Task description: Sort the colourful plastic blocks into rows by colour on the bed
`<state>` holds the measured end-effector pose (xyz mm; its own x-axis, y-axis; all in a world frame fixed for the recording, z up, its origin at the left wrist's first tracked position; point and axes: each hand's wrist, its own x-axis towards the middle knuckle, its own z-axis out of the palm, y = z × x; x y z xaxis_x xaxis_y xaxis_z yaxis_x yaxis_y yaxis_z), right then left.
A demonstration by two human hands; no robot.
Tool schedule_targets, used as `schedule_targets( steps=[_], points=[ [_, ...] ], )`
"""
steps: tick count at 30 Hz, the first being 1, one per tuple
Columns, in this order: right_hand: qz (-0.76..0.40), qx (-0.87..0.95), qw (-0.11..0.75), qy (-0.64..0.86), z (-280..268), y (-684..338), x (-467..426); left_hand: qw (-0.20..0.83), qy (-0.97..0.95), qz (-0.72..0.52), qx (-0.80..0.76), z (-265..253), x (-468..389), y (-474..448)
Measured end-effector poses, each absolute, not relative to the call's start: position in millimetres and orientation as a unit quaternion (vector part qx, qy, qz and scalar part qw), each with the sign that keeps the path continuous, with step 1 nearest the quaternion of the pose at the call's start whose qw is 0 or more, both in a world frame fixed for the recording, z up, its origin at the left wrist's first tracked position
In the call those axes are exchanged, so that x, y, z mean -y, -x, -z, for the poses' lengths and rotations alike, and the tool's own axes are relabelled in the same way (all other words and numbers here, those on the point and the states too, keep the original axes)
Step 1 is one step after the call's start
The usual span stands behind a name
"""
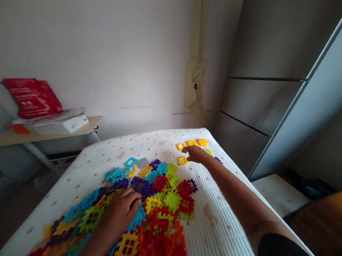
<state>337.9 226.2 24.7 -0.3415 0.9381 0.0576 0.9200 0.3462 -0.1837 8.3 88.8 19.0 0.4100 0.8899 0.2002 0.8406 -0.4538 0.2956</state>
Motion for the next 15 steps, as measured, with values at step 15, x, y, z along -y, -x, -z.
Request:
schedule_targets(
  steps=[15],
  points=[
    [0.008,0.787,0.057,0.614,-37.7,-351.0,-252.5,0.084,-0.841,-0.140,-0.516,-18.2,-90.9,-7.6]
  ],
)
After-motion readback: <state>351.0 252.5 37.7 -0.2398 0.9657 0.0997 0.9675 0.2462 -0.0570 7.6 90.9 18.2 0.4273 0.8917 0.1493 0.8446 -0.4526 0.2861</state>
